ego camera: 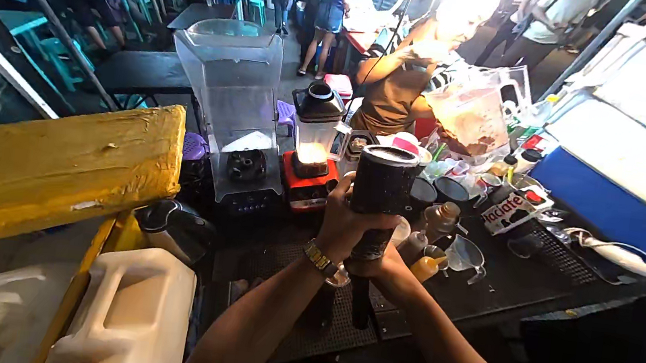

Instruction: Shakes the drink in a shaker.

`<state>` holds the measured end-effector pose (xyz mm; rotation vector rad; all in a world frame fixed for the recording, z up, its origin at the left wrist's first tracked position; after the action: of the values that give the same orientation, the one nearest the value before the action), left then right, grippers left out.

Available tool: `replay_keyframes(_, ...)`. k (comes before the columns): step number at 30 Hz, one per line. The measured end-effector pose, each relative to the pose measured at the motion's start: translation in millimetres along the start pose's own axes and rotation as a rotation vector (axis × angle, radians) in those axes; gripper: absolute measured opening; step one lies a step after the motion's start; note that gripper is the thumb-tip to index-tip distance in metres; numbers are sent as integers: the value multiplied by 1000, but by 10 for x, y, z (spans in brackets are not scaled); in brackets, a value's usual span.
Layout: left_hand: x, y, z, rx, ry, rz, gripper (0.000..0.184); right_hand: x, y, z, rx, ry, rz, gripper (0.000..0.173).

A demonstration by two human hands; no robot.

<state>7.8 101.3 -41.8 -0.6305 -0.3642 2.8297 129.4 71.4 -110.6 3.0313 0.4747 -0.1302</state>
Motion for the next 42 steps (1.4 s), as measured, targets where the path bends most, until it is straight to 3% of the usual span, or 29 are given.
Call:
replay_keyframes(5, 40, 46, 17, -27, 0, 28, 79, -30, -33, -8, -12, -9, -118, 51)
replay_keyframes(11, 46, 23, 76, 32, -161, -68, 73, -34, -16, 98, -23, -9, -68, 47)
replay_keyframes(14, 84, 111, 32, 155, -237, -209, 90, 37, 2, 21, -19, 7, -42, 47)
replay_keyframes(16, 224, 206, -206, 333, -285, -237, 105, 82, 16, -20, -26, 5, -59, 45)
replay_keyframes(17, 290, 256, -317, 426, -295, -246, 106, 80, 13, -31, -31, -6, -58, 43)
replay_keyframes(20, 268, 343, -441, 504, -122, -278, 83, 10, 14, -39, -45, -55, -59, 37)
replay_keyframes(22, 212, 339, -331, 479, -13, -287, 70, -45, -24, -40, -43, -67, -46, 34)
replay_keyframes(25, 251, 255, -270, 454, -111, -250, 68, -40, -92, -1, -64, -52, -1, 36)
replay_keyframes(28, 345, 91, -498, 357, -190, -241, 71, 19, -161, 87, -78, -24, 39, 45)
replay_keyframes(32, 378, 91, -539, 193, -130, -322, 50, 7, -232, 127, -10, 8, 12, 48)
replay_keyframes(33, 348, 136, -377, 263, -159, -321, 49, 11, -245, 156, -3, 8, 4, 50)
replay_keyframes(35, 218, 205, 16, 557, -305, -190, 45, 24, -280, 257, -32, 19, 3, 44)
replay_keyframes(36, 218, 186, -58, 570, -298, -146, 46, 26, -303, 313, -50, 30, 7, 38)
replay_keyframes(37, 342, 137, -379, 358, -176, -260, 49, 21, -311, 353, -60, 42, 5, 35)
replay_keyframes(38, 417, 93, -625, 252, -135, -301, 50, -14, -269, 324, -90, 61, 4, 29)
replay_keyframes(39, 456, 72, -748, 232, -151, -299, 51, -101, -198, 223, -148, 85, 33, 19)
replay_keyframes(42, 514, 63, -783, 283, -295, -233, 50, -149, -209, 221, -276, 154, 91, 27)
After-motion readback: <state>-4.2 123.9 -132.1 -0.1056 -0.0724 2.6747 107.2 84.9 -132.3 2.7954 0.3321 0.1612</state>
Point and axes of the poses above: each hand's wrist, its own y-axis away from the middle knuckle, its own x-axis out of the back of the hand, z = x × y, the point moved 5 cm from there along -y, towards the middle knuckle, and after that the axes turned 5 degrees about y, right-handed, at the moved point
